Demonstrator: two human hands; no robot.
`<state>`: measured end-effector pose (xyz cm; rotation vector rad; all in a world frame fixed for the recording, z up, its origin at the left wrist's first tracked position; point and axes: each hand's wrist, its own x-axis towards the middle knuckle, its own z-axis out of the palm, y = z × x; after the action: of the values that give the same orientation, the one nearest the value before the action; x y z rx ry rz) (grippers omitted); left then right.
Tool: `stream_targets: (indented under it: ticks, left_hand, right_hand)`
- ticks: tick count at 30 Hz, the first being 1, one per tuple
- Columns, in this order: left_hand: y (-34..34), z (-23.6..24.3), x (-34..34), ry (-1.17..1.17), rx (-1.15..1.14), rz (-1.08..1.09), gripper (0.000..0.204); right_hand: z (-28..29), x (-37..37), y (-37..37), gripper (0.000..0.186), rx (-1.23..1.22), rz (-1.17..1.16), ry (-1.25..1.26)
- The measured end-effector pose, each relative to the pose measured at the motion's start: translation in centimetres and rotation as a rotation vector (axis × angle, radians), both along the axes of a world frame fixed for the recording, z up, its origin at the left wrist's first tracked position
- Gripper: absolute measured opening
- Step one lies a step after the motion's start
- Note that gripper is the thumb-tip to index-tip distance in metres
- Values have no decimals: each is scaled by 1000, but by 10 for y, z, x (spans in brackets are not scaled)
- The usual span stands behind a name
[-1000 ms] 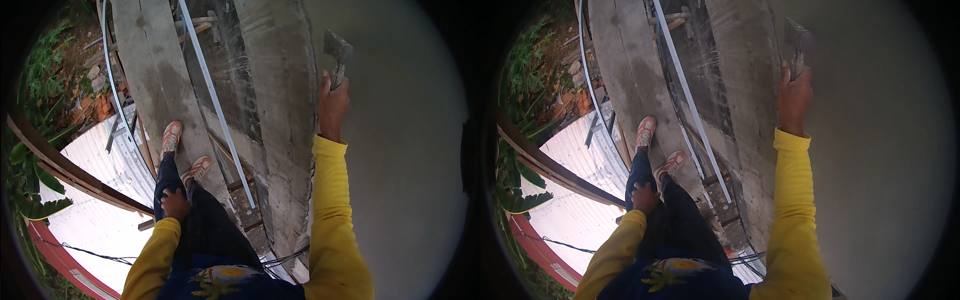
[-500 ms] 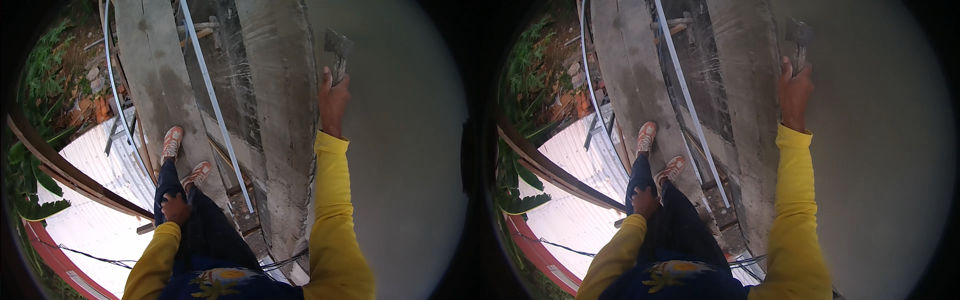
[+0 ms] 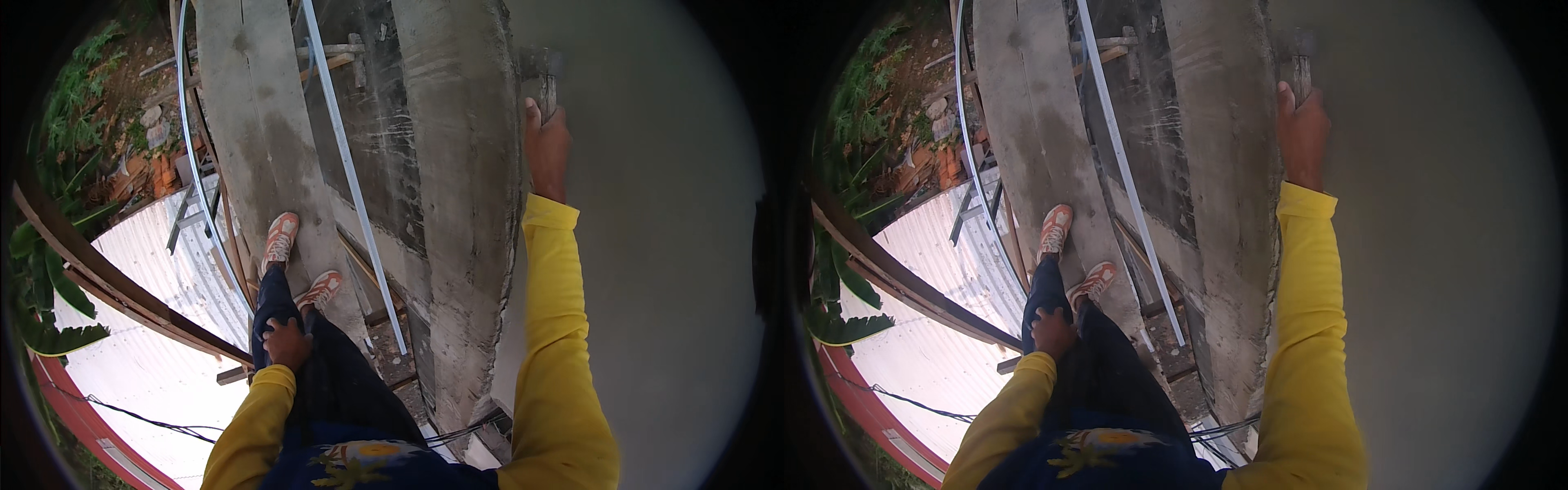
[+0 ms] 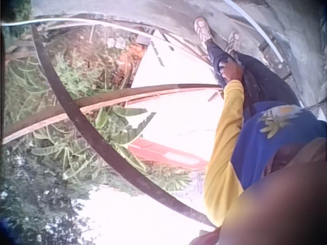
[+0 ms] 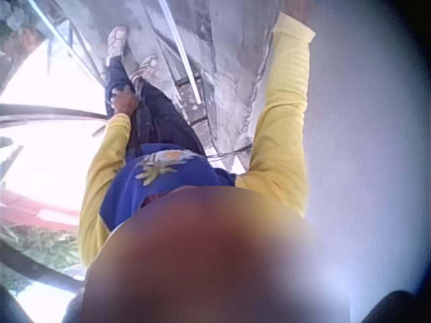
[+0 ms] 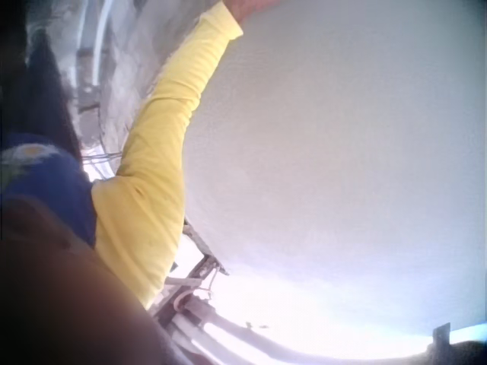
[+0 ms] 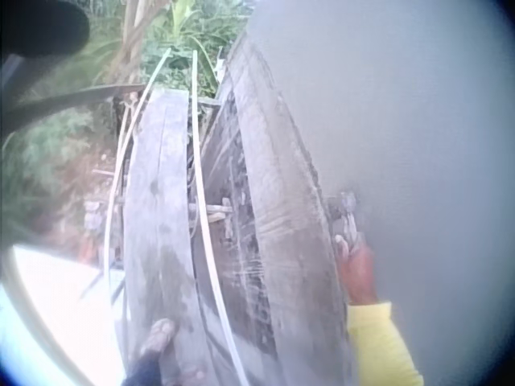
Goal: The person applies and smooths wet cement onto a vertical wall using a trowel. They then position and press a long metal trim strip along the wall edge to create a straight finish line.
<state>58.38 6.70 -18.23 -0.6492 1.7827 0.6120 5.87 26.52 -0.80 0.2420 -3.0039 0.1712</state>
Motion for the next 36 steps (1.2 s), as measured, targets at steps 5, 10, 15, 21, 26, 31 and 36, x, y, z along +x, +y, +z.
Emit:
stream_targets:
  ticks: [5,10,15,21,26,31,36]
  left_hand:
    - [-5,-2,-6,24,12,10,63]
    - [-10,3,-11,28,0,-8,63]
    - [-13,1,-13,-19,20,9,64]
    - [-23,-6,-17,-4,42,14,64]
    - [-23,2,-18,10,22,9,63]
    - [-25,-1,-28,-4,34,49,63]
    - [-14,2,-21,-13,14,68,66]
  right_hand:
    - [2,-12,-17,57,130,-77,-102]
    - [0,-9,-17,55,99,-36,-10]
    - [3,-36,-36,53,90,0,-3]
    - [0,-67,-53,53,154,-4,10]
    - [4,-52,-59,52,39,9,60]
    - [9,-29,-22,58,170,-115,-195]
    - [8,95,53,46,245,-219,-225]
